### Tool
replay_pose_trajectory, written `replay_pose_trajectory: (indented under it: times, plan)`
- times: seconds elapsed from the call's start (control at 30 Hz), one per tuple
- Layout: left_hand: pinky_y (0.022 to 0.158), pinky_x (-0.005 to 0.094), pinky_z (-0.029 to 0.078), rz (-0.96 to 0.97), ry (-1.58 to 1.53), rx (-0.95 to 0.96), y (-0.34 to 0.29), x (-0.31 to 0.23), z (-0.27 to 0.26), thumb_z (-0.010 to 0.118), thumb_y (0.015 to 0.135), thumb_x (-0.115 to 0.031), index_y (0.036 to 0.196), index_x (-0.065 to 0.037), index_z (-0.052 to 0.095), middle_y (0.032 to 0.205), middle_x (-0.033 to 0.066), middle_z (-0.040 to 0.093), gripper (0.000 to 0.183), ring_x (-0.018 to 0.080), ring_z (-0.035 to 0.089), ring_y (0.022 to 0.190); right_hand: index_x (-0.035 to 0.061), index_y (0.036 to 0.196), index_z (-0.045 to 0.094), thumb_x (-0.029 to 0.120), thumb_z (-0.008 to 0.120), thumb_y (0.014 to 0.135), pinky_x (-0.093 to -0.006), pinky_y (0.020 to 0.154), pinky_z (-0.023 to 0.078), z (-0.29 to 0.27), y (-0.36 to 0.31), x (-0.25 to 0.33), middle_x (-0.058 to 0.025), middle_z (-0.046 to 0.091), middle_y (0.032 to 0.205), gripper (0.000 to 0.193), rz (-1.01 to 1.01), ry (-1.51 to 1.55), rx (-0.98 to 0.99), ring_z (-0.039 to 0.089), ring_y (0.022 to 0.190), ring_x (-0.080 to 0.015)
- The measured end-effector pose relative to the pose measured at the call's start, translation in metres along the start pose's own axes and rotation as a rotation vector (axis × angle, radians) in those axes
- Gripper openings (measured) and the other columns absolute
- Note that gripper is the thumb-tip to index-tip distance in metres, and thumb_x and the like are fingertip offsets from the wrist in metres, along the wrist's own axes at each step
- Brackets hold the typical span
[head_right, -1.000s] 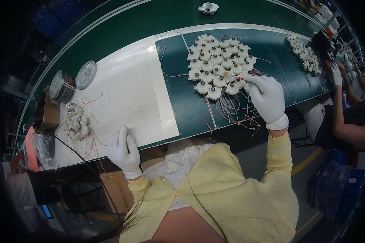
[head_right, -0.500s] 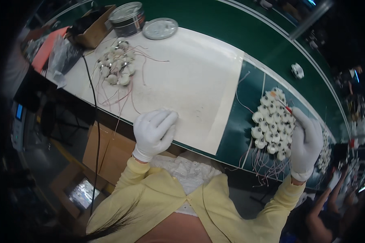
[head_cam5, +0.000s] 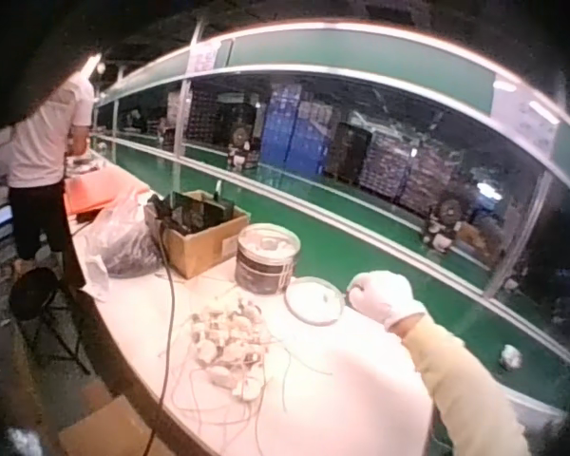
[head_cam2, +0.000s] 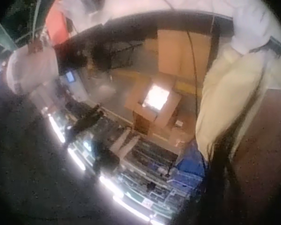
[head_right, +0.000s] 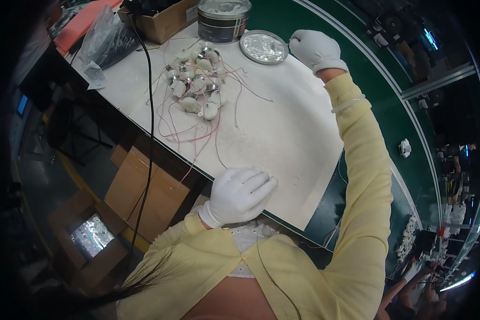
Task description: The person uses a red-handled tool to apply a substance to the center of white circular components arranged on a green mat. They then gather the components and pour small black rings from a plastic bag onto the table.
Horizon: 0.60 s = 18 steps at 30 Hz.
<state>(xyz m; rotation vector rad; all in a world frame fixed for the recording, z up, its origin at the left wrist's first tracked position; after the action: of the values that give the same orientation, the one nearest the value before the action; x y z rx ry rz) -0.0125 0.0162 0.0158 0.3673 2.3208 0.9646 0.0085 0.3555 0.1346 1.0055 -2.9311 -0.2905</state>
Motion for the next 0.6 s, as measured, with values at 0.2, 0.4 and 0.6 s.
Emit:
replay_pose_trajectory:
  times: [0.2, 0.4, 0.6]
  plan:
    - [0.068, 0.0322, 0.048, 0.022, -0.039, -0.007, 0.003, 0.004, -0.003, 0.074, 0.074, -0.019, 0.103, -0.008, 0.072, 0.099, 0.0014, 0.066, 0.031, 0.0175, 0.065, 0.089, 0.0197, 0.11, 0.078, 0.031, 0.051, 0.089, -0.0419, 0.089, 0.055, 0.019, 0.026, 0.011, -0.0089, 0.076, 0.11, 0.036, 0.073, -0.063, 0.092, 0.071, 0.102, -0.0328]
    - [0.066, 0.0317, 0.048, 0.04, -0.057, -0.054, 0.003, 0.006, -0.005, 0.073, 0.073, -0.019, 0.103, -0.007, 0.071, 0.097, 0.0021, 0.066, 0.032, 0.017, 0.064, 0.087, 0.0195, 0.111, 0.078, 0.031, 0.053, 0.089, -0.0423, 0.09, 0.055, 0.023, 0.029, 0.015, -0.01, 0.076, 0.111, 0.036, 0.093, -0.101, 0.142, 0.071, 0.103, -0.0329]
    - [0.066, 0.0313, 0.047, 0.032, -0.051, -0.014, 0.002, 0.006, -0.005, 0.072, 0.075, -0.018, 0.101, -0.007, 0.071, 0.096, 0.0018, 0.066, 0.029, 0.0168, 0.063, 0.085, 0.0156, 0.104, 0.08, 0.033, 0.058, 0.087, -0.0412, 0.088, 0.054, 0.011, 0.03, 0.012, -0.0126, 0.076, 0.106, 0.033, 0.063, -0.078, 0.181, 0.071, 0.099, -0.0334]
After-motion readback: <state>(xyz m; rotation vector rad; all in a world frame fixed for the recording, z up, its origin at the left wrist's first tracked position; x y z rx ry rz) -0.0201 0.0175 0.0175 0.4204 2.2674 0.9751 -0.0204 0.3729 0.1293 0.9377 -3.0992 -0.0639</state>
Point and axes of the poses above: each hand's wrist, its own y-axis towards the middle knuckle, its own z-axis out of the palm, x = y × z, the point moved 3 cm from there along y, towards the middle knuckle
